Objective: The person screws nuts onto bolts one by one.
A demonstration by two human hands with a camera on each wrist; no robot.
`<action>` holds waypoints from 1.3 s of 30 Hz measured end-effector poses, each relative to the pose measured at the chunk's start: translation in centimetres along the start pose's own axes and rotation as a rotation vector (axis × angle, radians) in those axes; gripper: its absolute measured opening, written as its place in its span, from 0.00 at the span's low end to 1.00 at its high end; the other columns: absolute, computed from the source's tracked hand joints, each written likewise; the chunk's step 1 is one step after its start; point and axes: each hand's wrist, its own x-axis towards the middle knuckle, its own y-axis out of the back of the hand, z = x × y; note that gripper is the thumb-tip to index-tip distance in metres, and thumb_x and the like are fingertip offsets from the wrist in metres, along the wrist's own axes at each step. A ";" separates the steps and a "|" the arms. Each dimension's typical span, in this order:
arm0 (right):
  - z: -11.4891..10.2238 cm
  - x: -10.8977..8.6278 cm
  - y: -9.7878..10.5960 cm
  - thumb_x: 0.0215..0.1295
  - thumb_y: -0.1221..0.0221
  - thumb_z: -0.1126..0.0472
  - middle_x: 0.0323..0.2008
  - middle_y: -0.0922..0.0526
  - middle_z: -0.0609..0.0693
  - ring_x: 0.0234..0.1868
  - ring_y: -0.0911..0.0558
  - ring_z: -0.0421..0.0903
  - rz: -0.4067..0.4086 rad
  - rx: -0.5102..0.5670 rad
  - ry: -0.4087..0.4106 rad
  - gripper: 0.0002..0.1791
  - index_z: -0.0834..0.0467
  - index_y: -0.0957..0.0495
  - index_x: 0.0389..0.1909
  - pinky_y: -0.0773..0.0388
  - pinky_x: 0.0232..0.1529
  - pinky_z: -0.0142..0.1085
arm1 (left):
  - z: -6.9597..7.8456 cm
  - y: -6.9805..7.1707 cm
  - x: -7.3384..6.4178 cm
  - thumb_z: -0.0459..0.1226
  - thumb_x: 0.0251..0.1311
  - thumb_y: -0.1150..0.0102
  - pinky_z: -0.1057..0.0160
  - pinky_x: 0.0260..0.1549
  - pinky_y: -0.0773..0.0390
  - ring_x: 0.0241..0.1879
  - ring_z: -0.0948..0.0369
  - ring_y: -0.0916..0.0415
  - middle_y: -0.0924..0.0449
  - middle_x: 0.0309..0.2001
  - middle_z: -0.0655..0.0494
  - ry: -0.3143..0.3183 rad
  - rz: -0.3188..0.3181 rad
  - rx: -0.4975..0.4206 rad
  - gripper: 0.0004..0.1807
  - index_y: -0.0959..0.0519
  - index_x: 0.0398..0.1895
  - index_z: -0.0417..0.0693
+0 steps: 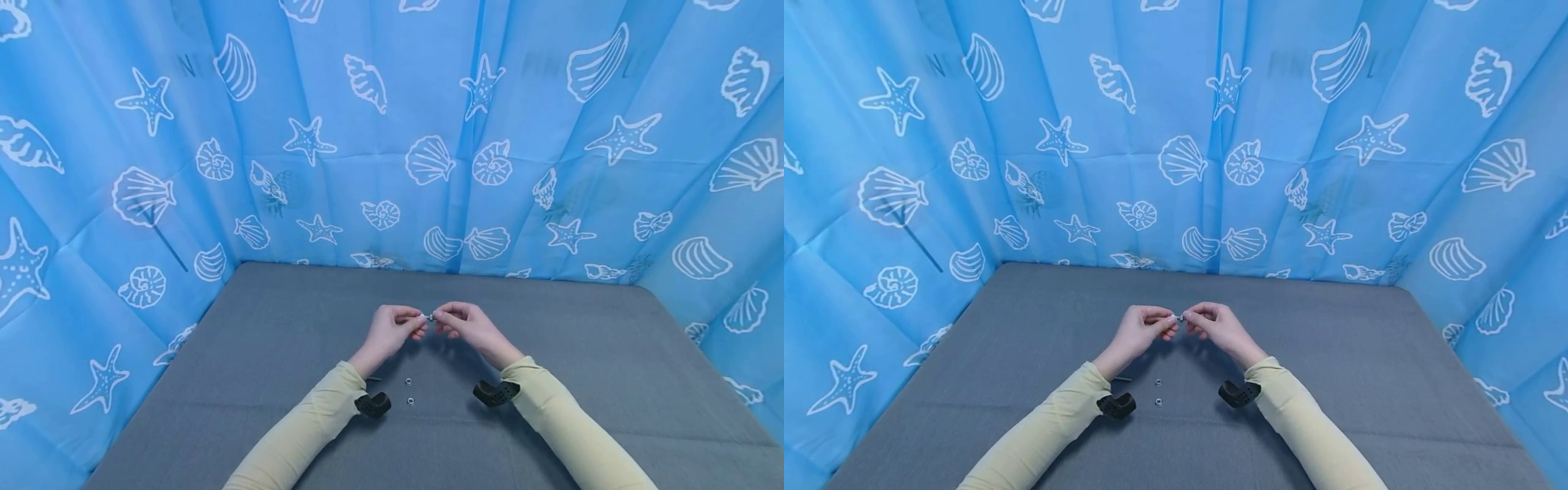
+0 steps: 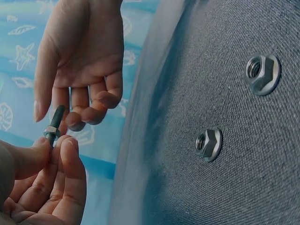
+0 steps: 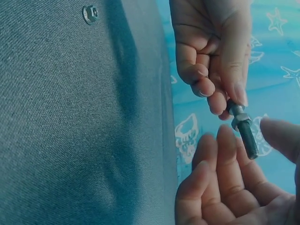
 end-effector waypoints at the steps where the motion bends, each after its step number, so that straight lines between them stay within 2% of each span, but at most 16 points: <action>1: 0.0 0.0 0.0 0.70 0.44 0.54 0.40 0.18 0.62 0.41 0.19 0.49 -0.006 0.008 0.015 0.18 0.66 0.24 0.48 0.23 0.47 0.52 | -0.1 0.0 0.0 0.33 0.63 0.40 0.50 0.35 0.17 0.28 0.58 0.17 0.16 0.29 0.49 -0.003 0.001 -0.001 0.08 0.17 0.38 0.35; 6: 0.0 -0.1 -0.1 0.68 0.41 0.57 0.42 0.19 0.63 0.41 0.20 0.48 -0.024 0.000 0.060 0.18 0.65 0.25 0.50 0.24 0.47 0.55 | -0.2 0.0 0.0 0.34 0.63 0.40 0.50 0.34 0.17 0.29 0.56 0.17 0.16 0.29 0.49 -0.008 0.002 0.001 0.09 0.17 0.38 0.35; 11: 0.0 0.0 -0.4 0.70 0.43 0.55 0.38 0.17 0.58 0.41 0.20 0.51 -0.003 -0.036 0.036 0.16 0.66 0.21 0.45 0.22 0.45 0.52 | -0.3 0.0 -0.1 0.35 0.63 0.39 0.49 0.34 0.17 0.29 0.55 0.17 0.16 0.29 0.48 0.000 0.004 -0.005 0.09 0.17 0.39 0.36; 14: 0.0 0.1 -0.6 0.71 0.45 0.55 0.36 0.17 0.58 0.41 0.19 0.52 0.009 -0.016 0.011 0.17 0.67 0.21 0.44 0.21 0.44 0.51 | -0.2 0.0 0.0 0.34 0.63 0.39 0.48 0.35 0.17 0.28 0.57 0.17 0.16 0.29 0.49 0.002 0.002 0.000 0.09 0.17 0.38 0.36; 22: 0.3 -0.1 -0.4 0.69 0.42 0.58 0.41 0.18 0.59 0.43 0.19 0.52 -0.016 0.019 0.066 0.17 0.67 0.26 0.51 0.23 0.46 0.54 | 0.0 0.1 0.0 0.33 0.63 0.40 0.47 0.35 0.17 0.28 0.58 0.17 0.16 0.28 0.50 0.002 0.003 -0.005 0.08 0.17 0.39 0.36; 29: 0.3 0.1 -0.6 0.70 0.43 0.54 0.37 0.17 0.58 0.40 0.19 0.50 0.017 -0.025 0.025 0.17 0.66 0.21 0.45 0.22 0.45 0.52 | 0.0 0.0 -0.2 0.34 0.64 0.40 0.48 0.35 0.17 0.28 0.58 0.17 0.16 0.28 0.50 0.007 0.000 0.004 0.08 0.17 0.39 0.36; 33: 0.3 0.1 -0.7 0.70 0.44 0.54 0.37 0.18 0.59 0.39 0.19 0.49 0.026 -0.003 0.021 0.17 0.66 0.22 0.45 0.21 0.44 0.52 | 0.0 0.1 -0.1 0.34 0.64 0.40 0.48 0.36 0.17 0.28 0.58 0.17 0.16 0.28 0.50 -0.001 0.002 0.007 0.08 0.17 0.38 0.36; 38: 0.3 -0.1 -0.6 0.67 0.40 0.56 0.41 0.18 0.61 0.41 0.19 0.50 0.010 0.035 0.047 0.17 0.63 0.25 0.49 0.23 0.46 0.54 | -0.1 0.2 -0.1 0.34 0.64 0.41 0.48 0.35 0.17 0.29 0.54 0.17 0.16 0.30 0.46 -0.002 0.006 0.000 0.09 0.17 0.39 0.35; 39: 0.4 -0.1 -0.5 0.67 0.40 0.56 0.41 0.18 0.61 0.41 0.19 0.50 0.007 0.037 0.052 0.16 0.63 0.25 0.49 0.23 0.46 0.54 | 0.4 0.2 -0.3 0.33 0.64 0.41 0.47 0.36 0.18 0.30 0.51 0.17 0.16 0.30 0.44 -0.001 0.005 -0.002 0.09 0.17 0.39 0.34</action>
